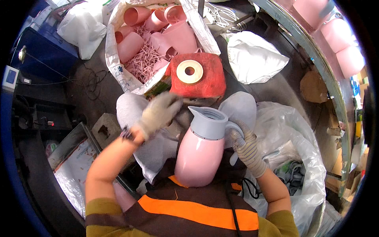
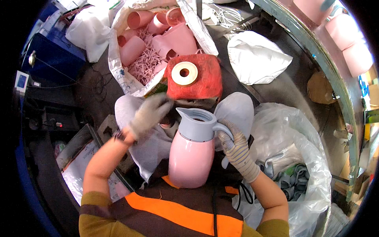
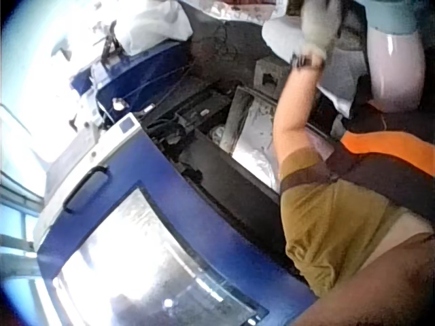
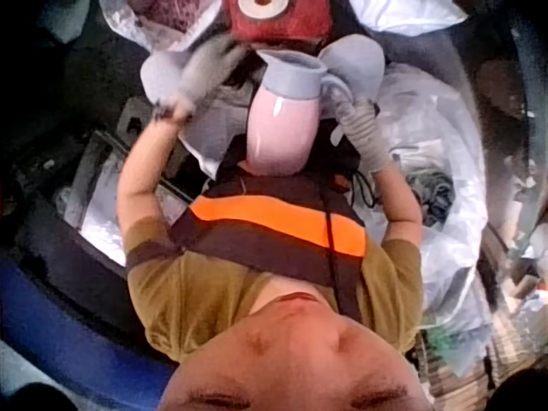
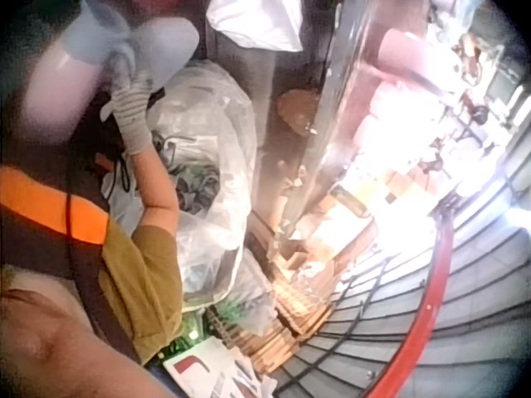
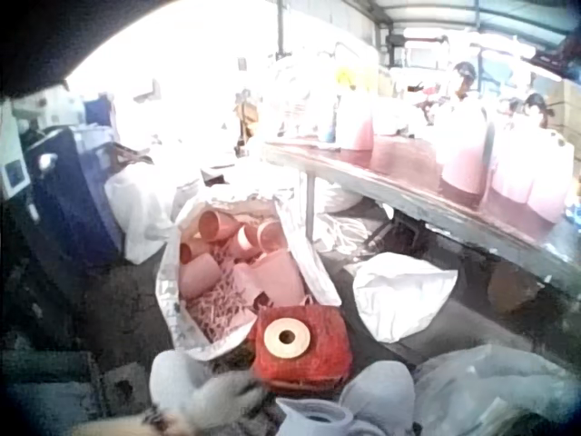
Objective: The person assembles thermal pitchers by taking a pink base and fitting a grey top/handle piece onto it.
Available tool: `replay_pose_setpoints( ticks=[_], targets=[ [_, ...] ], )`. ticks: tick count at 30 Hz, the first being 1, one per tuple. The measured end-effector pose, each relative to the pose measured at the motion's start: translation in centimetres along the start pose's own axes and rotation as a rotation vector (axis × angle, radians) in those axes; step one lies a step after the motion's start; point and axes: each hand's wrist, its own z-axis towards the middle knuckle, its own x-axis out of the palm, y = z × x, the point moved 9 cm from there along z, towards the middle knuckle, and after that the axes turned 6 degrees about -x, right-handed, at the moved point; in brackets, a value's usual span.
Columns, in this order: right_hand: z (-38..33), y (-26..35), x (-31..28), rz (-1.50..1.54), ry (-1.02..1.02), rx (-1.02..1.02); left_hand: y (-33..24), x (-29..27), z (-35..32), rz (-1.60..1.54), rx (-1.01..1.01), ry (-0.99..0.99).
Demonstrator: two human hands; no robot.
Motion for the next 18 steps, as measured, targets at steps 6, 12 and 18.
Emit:
replay_pose_setpoints(
  ticks=[6, 12, 18],
  targets=[
    [0.4, 0.1, -0.1, -0.038, 0.015, 0.047, -1.6, -0.8, 11.1, 0.691, -0.073, -0.159],
    [0.4, 0.9, -1.4, -0.120, -0.017, -0.090, 1.7, -1.2, 6.3, 0.031, -0.162, -0.102],
    [-2.3, 0.2, -2.2, 0.030, -0.064, 0.084, 4.0, 7.7, -11.1, -1.210, -0.811, 0.359]
  ],
)
